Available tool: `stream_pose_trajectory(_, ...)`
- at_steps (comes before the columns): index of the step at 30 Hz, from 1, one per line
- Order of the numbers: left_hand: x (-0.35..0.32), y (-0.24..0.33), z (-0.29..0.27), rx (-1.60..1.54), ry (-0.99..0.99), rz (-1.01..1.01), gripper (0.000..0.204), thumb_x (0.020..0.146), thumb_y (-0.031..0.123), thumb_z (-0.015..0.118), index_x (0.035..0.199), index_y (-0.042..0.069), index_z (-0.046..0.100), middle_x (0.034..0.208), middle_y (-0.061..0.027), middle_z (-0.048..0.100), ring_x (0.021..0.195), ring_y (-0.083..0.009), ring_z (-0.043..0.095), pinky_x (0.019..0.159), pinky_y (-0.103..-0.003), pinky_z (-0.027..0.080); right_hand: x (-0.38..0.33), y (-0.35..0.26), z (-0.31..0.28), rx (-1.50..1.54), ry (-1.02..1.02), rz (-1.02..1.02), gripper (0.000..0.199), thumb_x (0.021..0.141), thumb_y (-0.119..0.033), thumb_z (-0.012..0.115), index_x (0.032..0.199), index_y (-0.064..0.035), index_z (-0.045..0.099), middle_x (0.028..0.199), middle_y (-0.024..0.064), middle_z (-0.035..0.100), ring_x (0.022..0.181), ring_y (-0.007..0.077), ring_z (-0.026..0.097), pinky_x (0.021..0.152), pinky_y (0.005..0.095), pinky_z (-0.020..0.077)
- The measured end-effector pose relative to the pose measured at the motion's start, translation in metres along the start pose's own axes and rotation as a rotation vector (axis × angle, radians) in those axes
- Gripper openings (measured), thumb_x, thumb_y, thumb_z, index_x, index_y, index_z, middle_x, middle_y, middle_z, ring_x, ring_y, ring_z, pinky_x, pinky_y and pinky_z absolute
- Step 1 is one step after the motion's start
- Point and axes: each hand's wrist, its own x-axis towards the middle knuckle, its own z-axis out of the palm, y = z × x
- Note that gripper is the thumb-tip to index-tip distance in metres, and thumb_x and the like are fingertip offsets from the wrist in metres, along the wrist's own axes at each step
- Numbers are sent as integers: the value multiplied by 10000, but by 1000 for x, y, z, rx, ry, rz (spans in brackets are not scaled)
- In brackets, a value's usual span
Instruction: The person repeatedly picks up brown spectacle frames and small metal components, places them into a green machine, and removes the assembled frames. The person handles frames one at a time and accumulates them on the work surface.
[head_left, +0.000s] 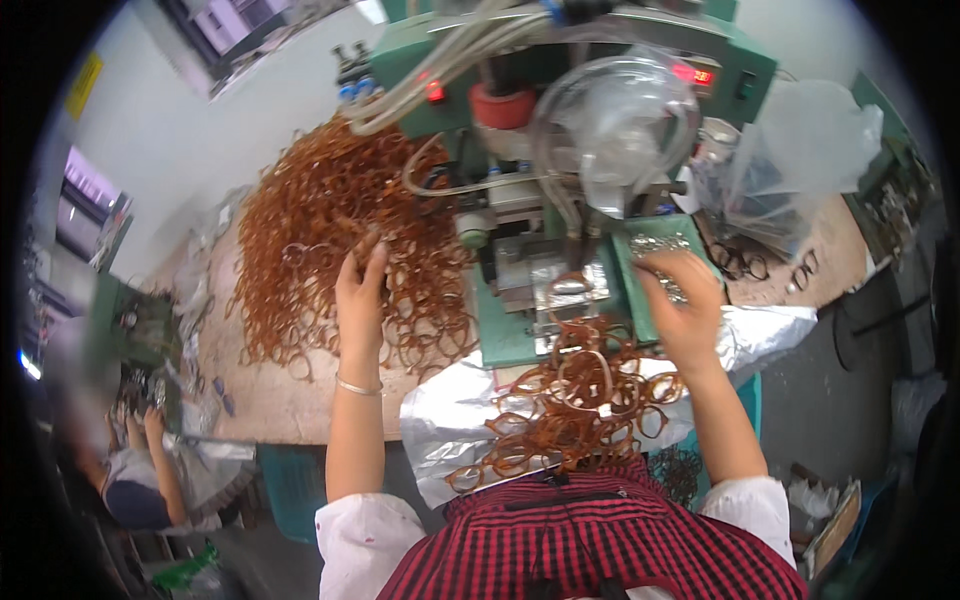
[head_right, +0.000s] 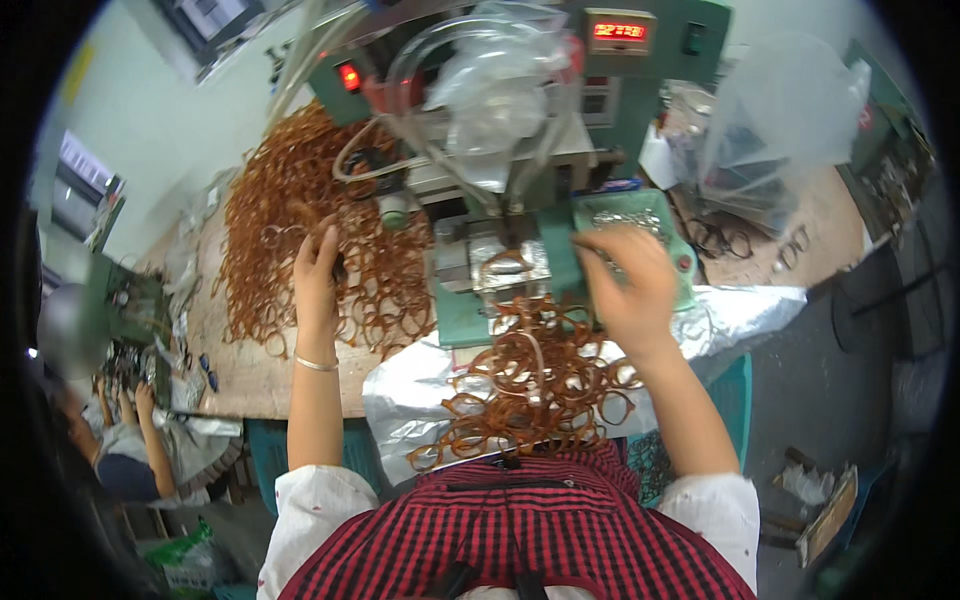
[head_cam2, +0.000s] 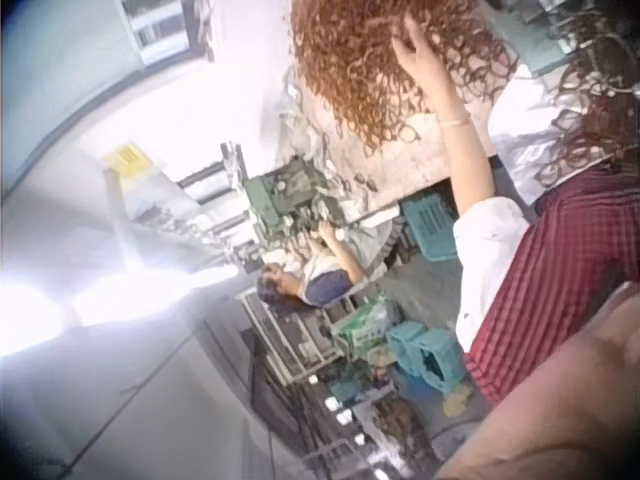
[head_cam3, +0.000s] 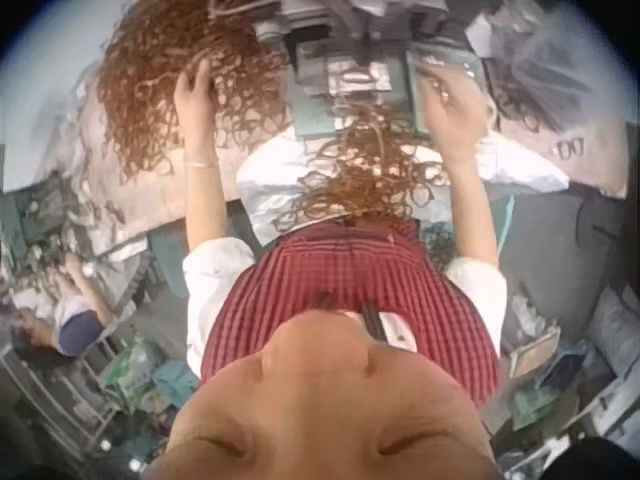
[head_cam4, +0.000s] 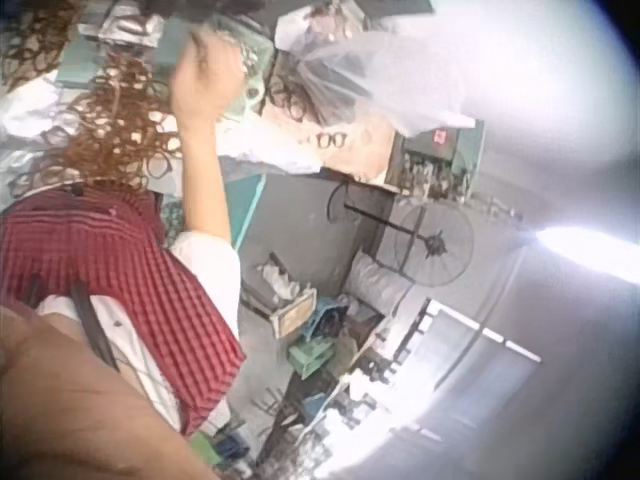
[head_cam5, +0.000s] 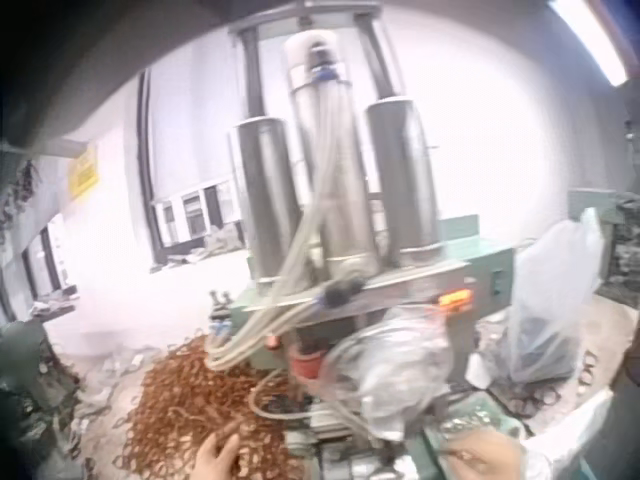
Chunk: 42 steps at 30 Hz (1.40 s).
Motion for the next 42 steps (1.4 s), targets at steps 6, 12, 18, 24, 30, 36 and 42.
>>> stream_pose_trajectory(6,-27,-40,16,-76,-114,-21,577,1098,459,401,1406,3,573,1004,-43,652,899,-129,599,808,-281,492,2,-4,50,259,83,254,355,834,-49,708,1160,19,586,936,153,738,931,276,723,833,349,532)
stream_pose_trajectory(12,-54,-61,22,-114,42,120,219,1047,155,580,1206,11,627,1069,-87,656,963,-156,633,861,-288,534,0,-16,52,334,112,314,436,857,-53,705,1252,34,542,968,135,748,951,216,706,892,329,510)
stream_pose_trajectory(18,-76,86,78,-305,-327,928,183,1066,112,488,1153,-24,573,1130,-168,653,1007,-239,651,943,-387,560,3,-21,50,882,-7,528,541,892,-5,679,1375,66,447,964,66,720,979,133,647,941,285,477)
stream_pose_trajectory(24,-64,87,95,-229,-210,864,151,1027,88,594,1134,-13,566,1194,-160,660,1084,-253,664,977,-394,536,9,-44,51,871,96,561,527,893,19,665,1375,52,453,952,65,710,1013,114,624,971,266,440)
stream_pose_trajectory(30,-63,88,94,-196,-258,861,195,1026,98,601,1169,-32,580,1175,-150,667,1103,-247,656,991,-372,514,3,-33,50,862,91,604,528,892,11,686,1375,52,477,996,82,714,980,117,631,939,261,462)
stream_pose_trajectory(36,-65,92,94,-153,-236,882,197,1032,90,590,1183,-37,587,1170,-133,670,1076,-233,661,982,-357,508,-8,-31,66,1136,197,669,536,894,22,690,1386,46,479,1038,95,722,1024,130,630,959,266,465)
stream_pose_trajectory(42,-67,91,94,-113,-304,961,161,975,40,628,1120,-26,651,1124,-148,696,1032,-236,665,907,-342,515,1,-56,42,1021,185,705,559,880,55,631,1410,67,454,1234,179,673,1145,218,641,1047,321,449)
